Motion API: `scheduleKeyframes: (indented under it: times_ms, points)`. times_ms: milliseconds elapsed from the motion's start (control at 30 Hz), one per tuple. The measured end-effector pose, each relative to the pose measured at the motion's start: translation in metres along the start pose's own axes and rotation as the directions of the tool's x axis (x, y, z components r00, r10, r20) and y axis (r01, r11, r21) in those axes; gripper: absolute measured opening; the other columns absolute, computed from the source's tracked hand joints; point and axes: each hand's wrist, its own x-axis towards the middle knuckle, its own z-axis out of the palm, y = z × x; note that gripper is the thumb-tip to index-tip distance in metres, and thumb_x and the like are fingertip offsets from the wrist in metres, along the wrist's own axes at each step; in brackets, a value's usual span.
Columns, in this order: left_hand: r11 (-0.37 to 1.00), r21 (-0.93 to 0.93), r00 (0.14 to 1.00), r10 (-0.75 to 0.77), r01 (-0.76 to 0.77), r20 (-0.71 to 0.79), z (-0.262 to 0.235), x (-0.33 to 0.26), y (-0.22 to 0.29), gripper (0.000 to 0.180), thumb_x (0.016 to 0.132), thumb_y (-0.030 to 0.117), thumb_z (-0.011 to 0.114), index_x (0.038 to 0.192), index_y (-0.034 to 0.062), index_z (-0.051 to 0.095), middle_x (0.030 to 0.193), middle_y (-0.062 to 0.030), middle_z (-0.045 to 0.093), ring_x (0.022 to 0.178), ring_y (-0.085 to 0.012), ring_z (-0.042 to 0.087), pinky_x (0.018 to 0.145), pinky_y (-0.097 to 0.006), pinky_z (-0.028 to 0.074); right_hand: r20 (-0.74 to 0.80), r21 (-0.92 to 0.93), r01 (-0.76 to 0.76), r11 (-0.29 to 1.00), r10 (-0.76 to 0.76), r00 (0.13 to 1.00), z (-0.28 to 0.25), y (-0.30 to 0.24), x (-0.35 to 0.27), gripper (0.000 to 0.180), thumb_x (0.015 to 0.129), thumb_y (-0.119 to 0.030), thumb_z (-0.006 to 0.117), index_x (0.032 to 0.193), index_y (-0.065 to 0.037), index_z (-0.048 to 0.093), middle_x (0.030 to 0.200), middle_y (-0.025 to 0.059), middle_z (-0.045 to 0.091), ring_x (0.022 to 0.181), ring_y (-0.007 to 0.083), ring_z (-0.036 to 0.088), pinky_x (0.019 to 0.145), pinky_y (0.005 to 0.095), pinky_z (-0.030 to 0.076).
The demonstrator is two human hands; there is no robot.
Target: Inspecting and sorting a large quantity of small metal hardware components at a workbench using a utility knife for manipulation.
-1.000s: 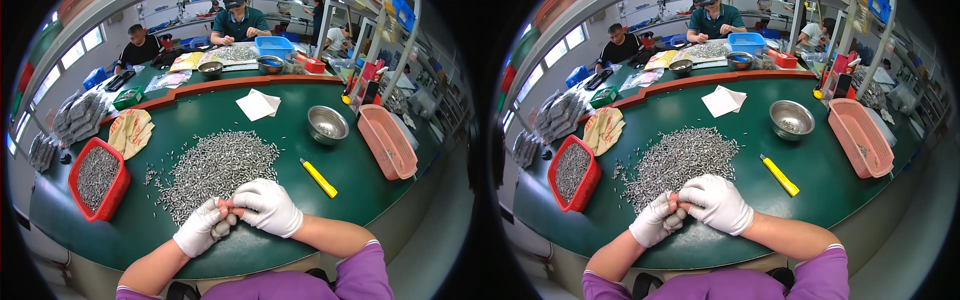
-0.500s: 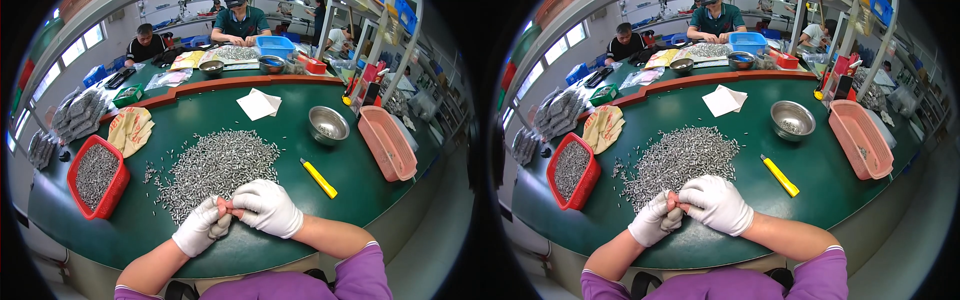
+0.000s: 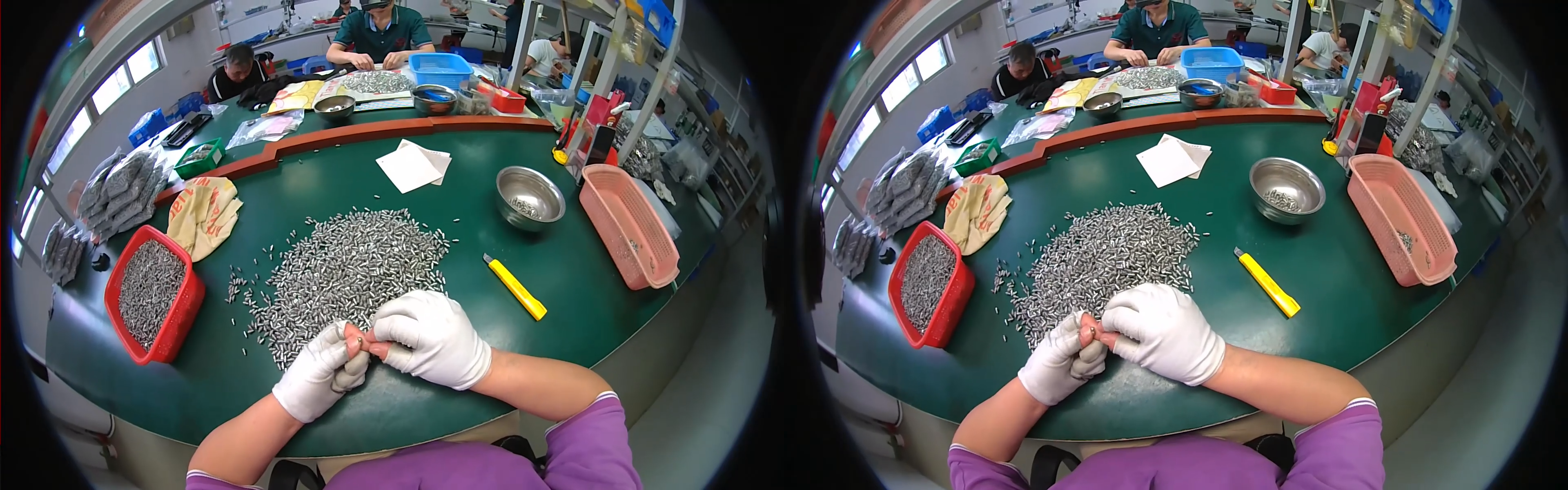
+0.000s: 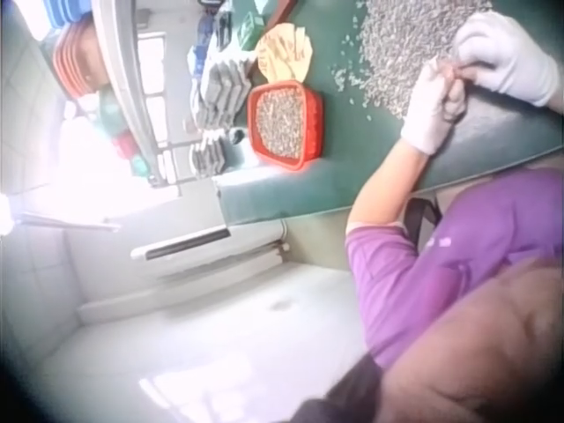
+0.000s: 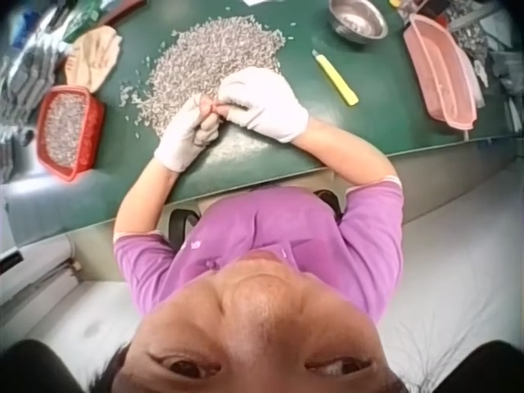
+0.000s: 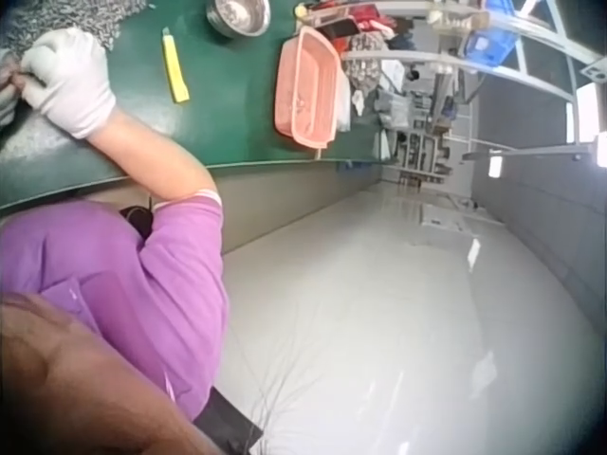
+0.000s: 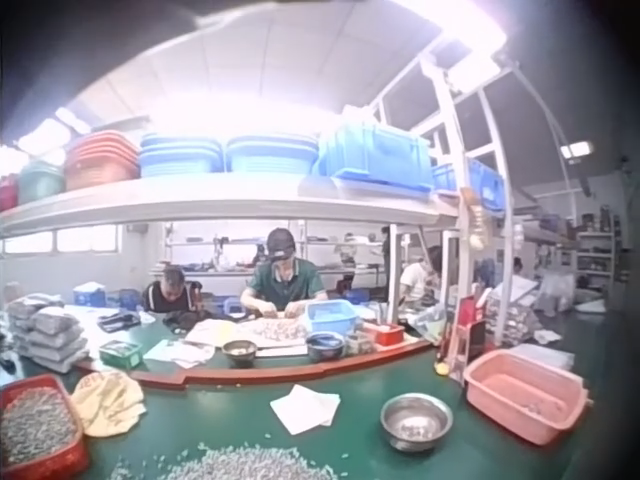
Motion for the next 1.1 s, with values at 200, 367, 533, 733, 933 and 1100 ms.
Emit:
scheduleKeyframes:
  times_ms: [200,367,533,733,933,1100]
  points:
    - [1.000,-0.015,1.000,0.000,0.000,0.026,-0.0038,0.0019,-0.0023,0.015,0.096,0.027,0.060,0.095,0.0134,0.053,0.064,0.0041,0.040,0.053,-0.0068,0.030,0.051,-0.022,0.026,-0.014,-0.053,0.043,0.998,-0.044,0.999,0.0009,0.0002,0.0002,0.022,0.071,-0.017,0.078,0.091,-0.014,0.069,0.088,0.0020,0.065,0.075,0.0241,0.063,0.065,0.0350,0.051]
    - [1.000,-0.013,1.000,-0.001,0.001,0.021,-0.0062,-0.0005,-0.0026,0.015,0.096,0.027,0.060,0.097,0.0133,0.054,0.065,0.0039,0.042,0.053,-0.0070,0.031,0.052,-0.022,0.026,-0.015,-0.011,0.033,0.999,-0.033,0.999,0.0025,0.0003,0.0001,0.022,0.072,-0.016,0.077,0.092,-0.014,0.069,0.089,0.0021,0.065,0.076,0.0242,0.063,0.065,0.0353,0.051]
    - [1.000,-0.018,1.000,-0.015,0.016,0.001,-0.0054,0.0008,-0.0031,0.015,0.096,0.026,0.060,0.099,0.0121,0.054,0.066,0.0037,0.043,0.055,-0.0067,0.033,0.052,-0.021,0.027,-0.009,-0.035,0.032,0.999,-0.032,0.999,0.0019,-0.0011,-0.0006,0.021,0.072,-0.015,0.077,0.092,-0.014,0.069,0.089,0.0024,0.066,0.075,0.0244,0.063,0.066,0.0352,0.051]
    - [1.000,-0.015,0.999,0.016,-0.015,0.036,-0.0054,-0.0002,-0.0029,0.016,0.097,0.026,0.060,0.099,0.0113,0.054,0.067,0.0033,0.044,0.055,-0.0064,0.034,0.052,-0.021,0.027,0.000,-0.002,0.031,1.000,-0.031,1.000,0.0018,0.0006,0.0002,0.022,0.073,-0.017,0.078,0.094,-0.013,0.070,0.088,0.0027,0.066,0.076,0.0244,0.063,0.067,0.0350,0.051]
    - [1.000,-0.009,0.999,0.012,-0.012,0.032,-0.0044,0.0001,-0.0029,0.016,0.097,0.026,0.059,0.099,0.0112,0.053,0.067,0.0036,0.043,0.055,-0.0061,0.033,0.051,-0.020,0.026,0.012,0.010,0.024,1.000,-0.024,1.000,-0.0007,0.0006,0.0016,0.022,0.074,-0.017,0.078,0.094,-0.013,0.069,0.088,0.0027,0.066,0.076,0.0245,0.063,0.067,0.0350,0.051]
    - [1.000,-0.021,0.999,0.006,-0.005,0.037,-0.0056,-0.0002,-0.0020,0.015,0.098,0.025,0.058,0.099,0.0112,0.053,0.067,0.0036,0.043,0.054,-0.0060,0.032,0.050,-0.020,0.026,-0.019,0.020,0.013,1.000,-0.013,1.000,0.0031,0.0001,0.0005,0.023,0.074,-0.017,0.078,0.095,-0.013,0.069,0.088,0.0026,0.066,0.075,0.0247,0.063,0.066,0.0353,0.050]
